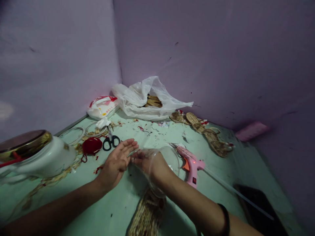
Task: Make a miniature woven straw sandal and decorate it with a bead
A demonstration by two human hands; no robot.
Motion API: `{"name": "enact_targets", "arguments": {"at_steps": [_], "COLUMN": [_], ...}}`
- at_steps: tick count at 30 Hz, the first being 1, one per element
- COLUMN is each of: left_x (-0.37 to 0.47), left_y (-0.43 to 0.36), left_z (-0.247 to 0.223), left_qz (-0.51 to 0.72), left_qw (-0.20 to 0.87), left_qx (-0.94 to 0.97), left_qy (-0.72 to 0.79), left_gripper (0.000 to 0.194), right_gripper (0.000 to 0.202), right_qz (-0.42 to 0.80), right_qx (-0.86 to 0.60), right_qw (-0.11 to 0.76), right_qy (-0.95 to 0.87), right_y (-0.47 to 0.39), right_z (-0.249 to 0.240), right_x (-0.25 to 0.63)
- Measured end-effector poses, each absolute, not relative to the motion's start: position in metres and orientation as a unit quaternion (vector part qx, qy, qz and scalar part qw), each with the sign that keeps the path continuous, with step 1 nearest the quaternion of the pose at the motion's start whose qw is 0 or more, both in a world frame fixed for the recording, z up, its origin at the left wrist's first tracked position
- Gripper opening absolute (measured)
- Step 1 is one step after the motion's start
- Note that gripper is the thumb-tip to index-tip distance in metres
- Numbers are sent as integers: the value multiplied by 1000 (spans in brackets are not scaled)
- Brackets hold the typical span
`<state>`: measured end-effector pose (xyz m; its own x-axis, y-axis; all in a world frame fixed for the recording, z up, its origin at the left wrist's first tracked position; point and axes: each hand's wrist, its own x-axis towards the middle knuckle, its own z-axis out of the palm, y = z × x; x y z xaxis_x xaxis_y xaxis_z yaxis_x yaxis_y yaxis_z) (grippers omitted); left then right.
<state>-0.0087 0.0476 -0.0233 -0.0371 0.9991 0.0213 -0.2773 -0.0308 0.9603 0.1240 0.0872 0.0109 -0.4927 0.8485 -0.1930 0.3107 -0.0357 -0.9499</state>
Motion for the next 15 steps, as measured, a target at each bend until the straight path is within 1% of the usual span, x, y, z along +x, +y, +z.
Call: {"name": "enact_targets", "arguments": {"at_steps": [2,5,7,12,15], "left_x": [-8,-5,-3,-3,-3], "left_y": [51,51,49,46,46], "left_z": [-22,-20,-18,-13,-13], "left_qz": [569,546,548,526,519], "left_qw": [596,626,636,659,661], "left_qx": [357,335,330,364,380], "left_qy": [441,446,432,395,387], "left_gripper": [67,65,66,75,77], "right_gripper": [19,19,19,11,10], "right_qz": [585,592,567,498,455], "right_qx": [-427,-398,-385,-351,-341], "right_qw": [232,220,201,150,129], "right_qy": [-650,-665,-700,-779,-813], "right_y": [91,94,97,105,106], "right_z": [11,11,9,-3,-8], "right_x": [126,129,130,129,126]}}
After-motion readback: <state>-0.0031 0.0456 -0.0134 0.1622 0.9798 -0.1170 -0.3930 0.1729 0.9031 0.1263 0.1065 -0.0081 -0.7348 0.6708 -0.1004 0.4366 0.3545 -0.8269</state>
